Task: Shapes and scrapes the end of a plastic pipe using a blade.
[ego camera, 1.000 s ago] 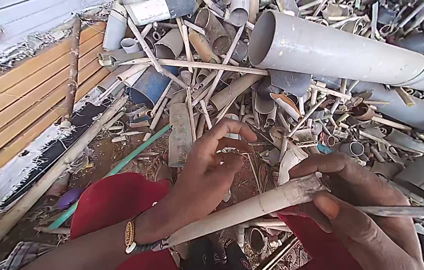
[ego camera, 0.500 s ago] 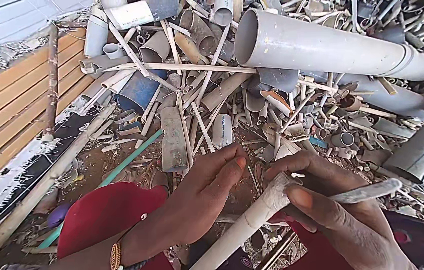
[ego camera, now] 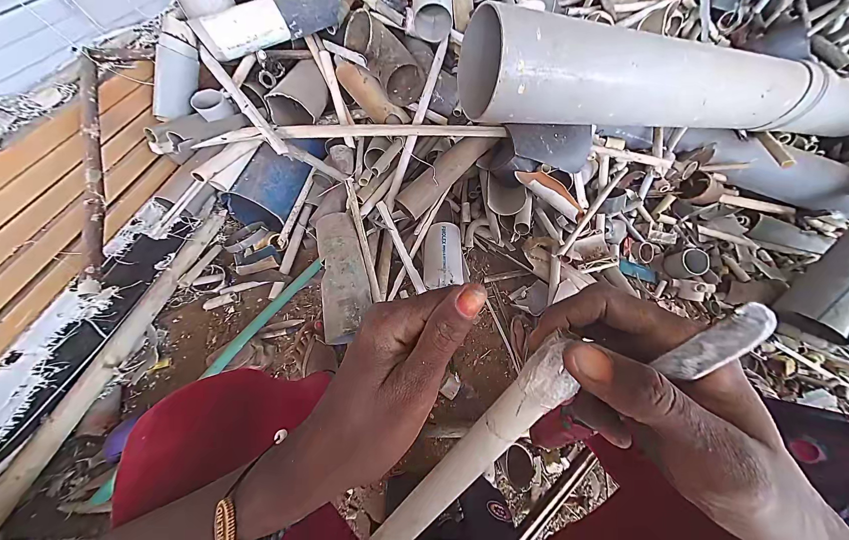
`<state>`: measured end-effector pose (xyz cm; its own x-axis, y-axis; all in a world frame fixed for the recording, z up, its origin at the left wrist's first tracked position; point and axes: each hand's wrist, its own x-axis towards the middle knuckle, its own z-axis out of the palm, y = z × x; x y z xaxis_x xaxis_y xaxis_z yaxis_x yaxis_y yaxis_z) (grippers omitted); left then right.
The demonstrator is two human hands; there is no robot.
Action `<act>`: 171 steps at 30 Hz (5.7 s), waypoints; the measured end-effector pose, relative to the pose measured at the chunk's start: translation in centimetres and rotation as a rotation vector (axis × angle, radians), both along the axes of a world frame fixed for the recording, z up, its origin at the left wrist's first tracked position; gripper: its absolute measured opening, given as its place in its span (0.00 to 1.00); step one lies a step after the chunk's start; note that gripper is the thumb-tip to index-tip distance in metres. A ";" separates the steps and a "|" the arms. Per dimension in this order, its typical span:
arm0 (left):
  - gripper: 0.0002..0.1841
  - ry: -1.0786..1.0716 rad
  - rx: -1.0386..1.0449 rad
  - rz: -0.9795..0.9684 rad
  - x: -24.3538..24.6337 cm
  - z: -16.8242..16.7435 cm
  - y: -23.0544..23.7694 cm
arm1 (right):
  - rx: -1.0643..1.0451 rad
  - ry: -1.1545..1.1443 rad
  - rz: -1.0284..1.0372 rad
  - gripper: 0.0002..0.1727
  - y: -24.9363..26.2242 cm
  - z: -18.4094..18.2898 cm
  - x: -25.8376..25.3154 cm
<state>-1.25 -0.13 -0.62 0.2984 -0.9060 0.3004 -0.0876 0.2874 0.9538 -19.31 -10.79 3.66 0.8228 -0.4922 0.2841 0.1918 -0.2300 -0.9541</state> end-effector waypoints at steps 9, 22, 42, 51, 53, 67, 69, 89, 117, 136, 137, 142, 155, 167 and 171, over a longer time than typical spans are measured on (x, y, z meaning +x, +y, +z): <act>0.16 -0.241 -0.083 0.046 0.3 -0.1 -0.1 | 0.022 0.005 0.019 0.13 0.1 0.0 0.1; 0.30 0.239 0.183 -0.269 0.9 1.0 0.1 | -0.011 0.008 -0.013 0.11 0.0 -0.2 0.1; 0.24 -0.062 -0.022 -0.167 1.1 0.8 -0.1 | -0.001 0.003 -0.040 0.13 0.0 0.2 -0.4; 0.23 -0.106 -0.013 -0.084 0.8 1.0 -0.1 | -0.022 0.006 -0.073 0.11 -0.2 0.3 -0.5; 0.16 -0.120 -0.050 -0.025 0.8 0.9 -0.1 | -0.024 0.003 -0.063 0.11 -0.2 0.3 -0.4; 0.21 -0.335 -0.041 -0.040 0.9 -0.1 0.2 | 0.013 0.020 -0.097 0.10 -0.3 0.3 -0.4; 0.23 -0.285 -0.068 -0.013 0.7 -0.2 0.2 | 0.030 0.025 -0.096 0.10 -0.2 0.2 -0.3; 0.26 0.005 0.095 -0.402 -0.8 0.2 0.7 | 0.073 0.049 -0.137 0.07 0.0 -0.2 0.8; 0.27 0.557 -0.042 -0.241 0.2 1.3 0.6 | 0.019 0.110 0.042 0.12 3.2 -1.8 1.8; 0.14 0.596 -0.181 -0.248 -0.1 1.0 0.3 | 0.163 0.086 0.064 0.11 3.5 -2.2 2.1; 0.14 0.597 -0.186 -0.253 -0.1 1.0 0.3 | 0.160 0.085 0.063 0.11 3.5 -2.1 2.1; 0.16 0.590 -0.160 -0.265 0.0 1.0 0.4 | 0.211 0.087 0.084 0.10 3.6 -2.1 2.1; 0.15 0.679 -0.077 -0.044 -1.7 0.6 0.2 | 0.156 0.021 -0.086 0.10 5.4 -3.3 3.6; 0.06 0.883 -0.115 -0.027 -1.1 0.8 -0.2 | -0.534 0.146 -0.413 0.13 4.3 -2.6 4.2; 0.12 0.808 0.035 0.074 -0.5 1.6 -0.4 | -0.504 0.176 -0.340 0.14 3.0 -2.1 4.3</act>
<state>-1.74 -0.53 1.02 0.4703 -0.8804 -0.0614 0.6144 0.2766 0.7390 -14.98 -7.82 1.51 0.6993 -0.5757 0.4237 -0.1212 -0.6796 -0.7235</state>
